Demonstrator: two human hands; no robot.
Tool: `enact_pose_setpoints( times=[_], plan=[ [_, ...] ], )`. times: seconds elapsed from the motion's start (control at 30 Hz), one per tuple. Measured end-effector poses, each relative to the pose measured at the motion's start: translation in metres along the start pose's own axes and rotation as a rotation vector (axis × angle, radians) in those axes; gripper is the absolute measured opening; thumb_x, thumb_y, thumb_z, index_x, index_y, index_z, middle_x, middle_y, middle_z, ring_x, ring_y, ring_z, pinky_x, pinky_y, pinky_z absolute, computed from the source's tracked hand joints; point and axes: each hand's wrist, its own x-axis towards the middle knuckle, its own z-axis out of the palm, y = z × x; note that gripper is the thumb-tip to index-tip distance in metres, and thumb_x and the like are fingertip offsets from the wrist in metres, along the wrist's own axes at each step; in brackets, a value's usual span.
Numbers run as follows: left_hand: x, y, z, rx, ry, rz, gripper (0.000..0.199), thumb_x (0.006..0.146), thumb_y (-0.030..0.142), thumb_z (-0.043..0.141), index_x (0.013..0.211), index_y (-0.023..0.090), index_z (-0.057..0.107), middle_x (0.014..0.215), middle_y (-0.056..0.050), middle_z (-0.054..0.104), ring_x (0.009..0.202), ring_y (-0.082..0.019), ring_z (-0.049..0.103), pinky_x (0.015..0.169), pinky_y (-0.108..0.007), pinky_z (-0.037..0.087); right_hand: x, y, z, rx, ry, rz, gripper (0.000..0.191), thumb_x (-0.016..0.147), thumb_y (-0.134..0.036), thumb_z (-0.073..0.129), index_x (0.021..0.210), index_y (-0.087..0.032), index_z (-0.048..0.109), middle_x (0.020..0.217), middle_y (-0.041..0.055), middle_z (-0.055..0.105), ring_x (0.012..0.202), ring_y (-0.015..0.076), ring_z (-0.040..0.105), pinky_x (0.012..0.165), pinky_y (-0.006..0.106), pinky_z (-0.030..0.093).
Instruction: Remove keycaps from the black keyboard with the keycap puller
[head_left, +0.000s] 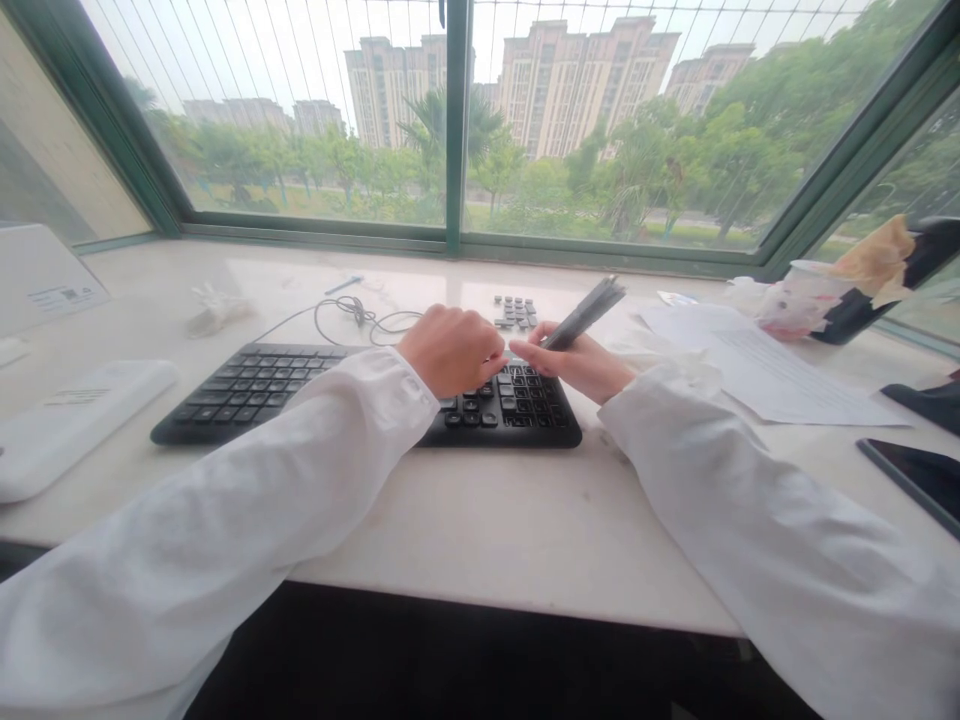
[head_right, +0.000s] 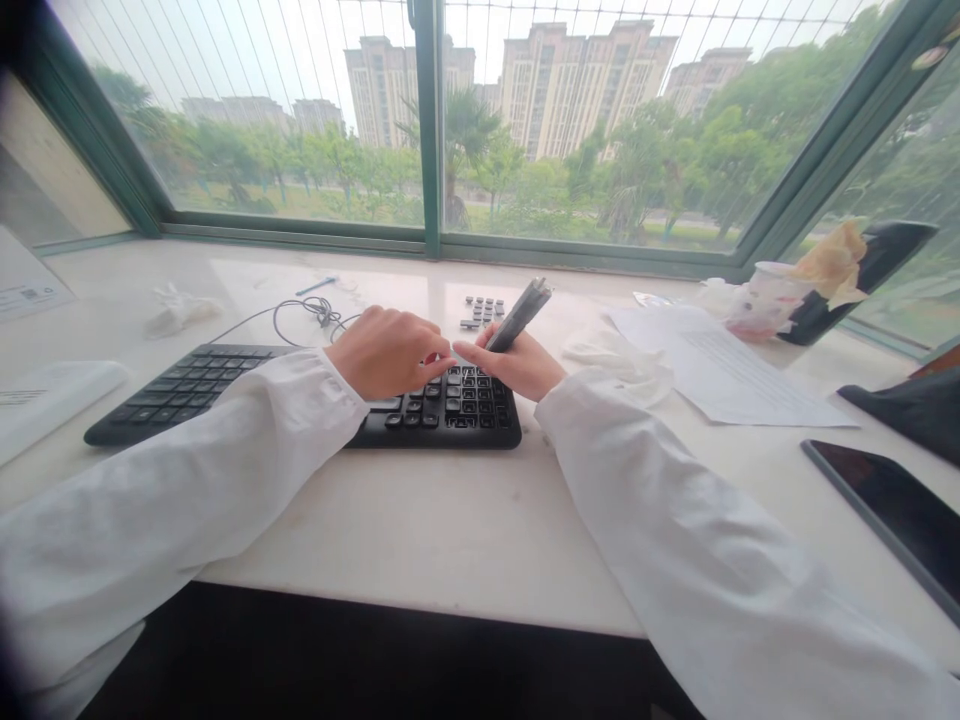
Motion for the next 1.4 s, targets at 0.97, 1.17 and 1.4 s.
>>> enact_pose_setpoints(
  times=[0.97,1.17,1.4],
  plan=[
    [0.000,-0.005,-0.004,-0.081,-0.111,0.078,0.025,0.089,0.037,0.052,0.089,0.028,0.075,0.090,-0.003,0.071,0.077,-0.019,0.063,0.067,-0.029,0.042,0.000,-0.010,0.009,-0.164,0.021,-0.010,0.018,0.066,-0.033,0.057,0.077,-0.020,0.053,0.066,-0.0033,0.050,0.069,0.0168,0.048,0.069,0.034,0.037],
    [0.001,-0.008,0.000,-0.236,-0.116,-0.001,0.020,0.082,0.043,0.060,0.091,0.033,0.076,0.088,-0.001,0.072,0.080,-0.019,0.064,0.070,-0.028,0.044,0.005,-0.008,0.010,-0.178,0.058,-0.049,0.014,0.068,-0.032,0.058,0.075,-0.020,0.054,0.067,-0.0028,0.051,0.071,0.0172,0.050,0.071,0.034,0.038],
    [0.001,-0.006,0.008,-0.363,-0.082,-0.121,0.026,0.078,0.054,0.062,0.083,0.033,0.077,0.082,-0.001,0.073,0.078,-0.020,0.064,0.069,-0.029,0.044,0.010,-0.002,0.012,-0.076,-0.003,-0.050,0.044,0.075,-0.063,0.060,0.071,-0.019,0.052,0.059,-0.0029,0.049,0.060,0.0136,0.046,0.060,0.030,0.037]
  ],
)
